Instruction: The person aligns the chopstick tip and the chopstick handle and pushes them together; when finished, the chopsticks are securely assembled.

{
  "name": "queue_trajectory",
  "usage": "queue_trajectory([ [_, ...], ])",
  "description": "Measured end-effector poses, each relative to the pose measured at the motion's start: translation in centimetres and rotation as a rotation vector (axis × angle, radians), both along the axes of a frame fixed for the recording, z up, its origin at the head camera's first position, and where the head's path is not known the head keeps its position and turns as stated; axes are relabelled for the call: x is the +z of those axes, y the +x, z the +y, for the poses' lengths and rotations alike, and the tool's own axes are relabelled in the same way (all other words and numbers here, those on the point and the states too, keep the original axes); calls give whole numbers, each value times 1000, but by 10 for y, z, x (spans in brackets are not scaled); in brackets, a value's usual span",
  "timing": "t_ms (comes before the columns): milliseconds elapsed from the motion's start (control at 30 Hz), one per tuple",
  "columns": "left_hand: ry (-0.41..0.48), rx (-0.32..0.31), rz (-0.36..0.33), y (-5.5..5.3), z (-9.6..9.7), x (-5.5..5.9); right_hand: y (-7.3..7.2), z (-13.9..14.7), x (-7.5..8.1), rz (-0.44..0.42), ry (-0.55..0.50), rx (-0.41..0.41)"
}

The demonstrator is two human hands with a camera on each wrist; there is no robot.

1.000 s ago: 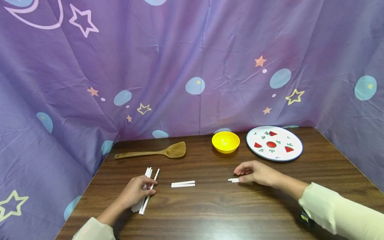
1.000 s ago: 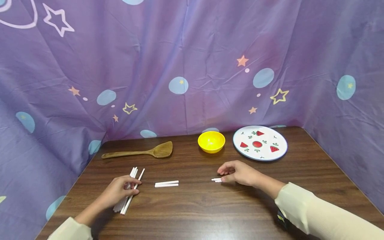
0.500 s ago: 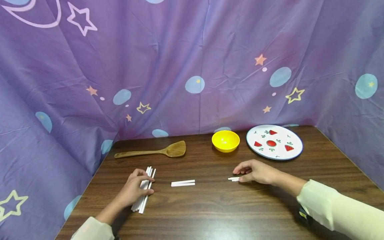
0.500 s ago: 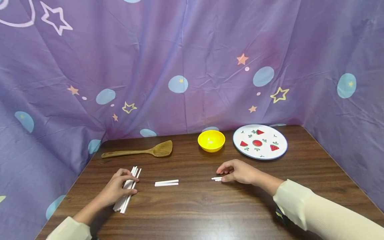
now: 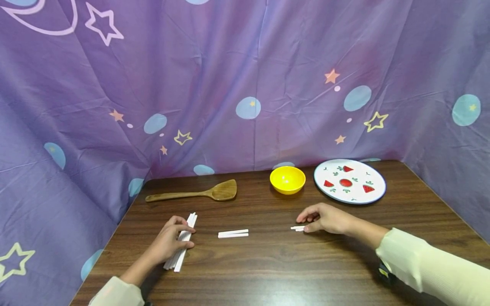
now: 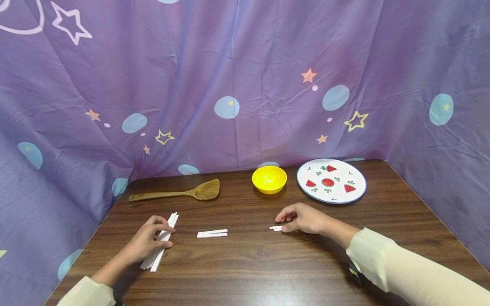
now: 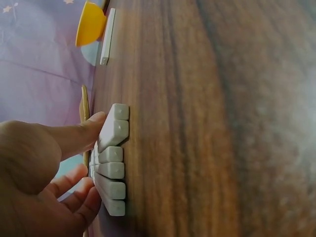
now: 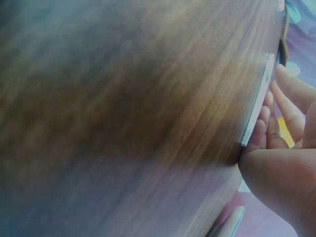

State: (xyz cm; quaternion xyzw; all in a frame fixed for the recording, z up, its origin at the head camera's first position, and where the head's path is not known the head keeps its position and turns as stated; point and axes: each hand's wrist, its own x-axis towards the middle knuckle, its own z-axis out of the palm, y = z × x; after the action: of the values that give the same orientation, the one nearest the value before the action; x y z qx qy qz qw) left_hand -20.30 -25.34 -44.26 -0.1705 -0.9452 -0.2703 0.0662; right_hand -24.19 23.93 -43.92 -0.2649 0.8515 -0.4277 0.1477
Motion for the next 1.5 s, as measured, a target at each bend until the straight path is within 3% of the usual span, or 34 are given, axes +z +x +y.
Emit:
queue_trajectory([
  [267,-15,2,6,-3,11,12,2,-2,0,-6,2,3],
  [400,-36,-75,18,-10,29,22,2,-2,0,-3,3,1],
  [567,-59,-200,-44,-20,61,30,2,-2,0,11,14,0],
  [700,-79,-317,-87,-29,88,32,1,-3,-1,16,9,-5],
  [833,-97,-384,-146,-37,110,29,0,-4,-2,9,-4,-7],
  [1067,-106,-386,-212,-46,126,23,1,-7,-4,-1,-20,7],
  [1333,-47,-396,-294,-49,127,22,1,-7,-2,7,-11,3],
  [1500,-44,-415,-305,-48,126,22,1,-8,-2,4,3,4],
])
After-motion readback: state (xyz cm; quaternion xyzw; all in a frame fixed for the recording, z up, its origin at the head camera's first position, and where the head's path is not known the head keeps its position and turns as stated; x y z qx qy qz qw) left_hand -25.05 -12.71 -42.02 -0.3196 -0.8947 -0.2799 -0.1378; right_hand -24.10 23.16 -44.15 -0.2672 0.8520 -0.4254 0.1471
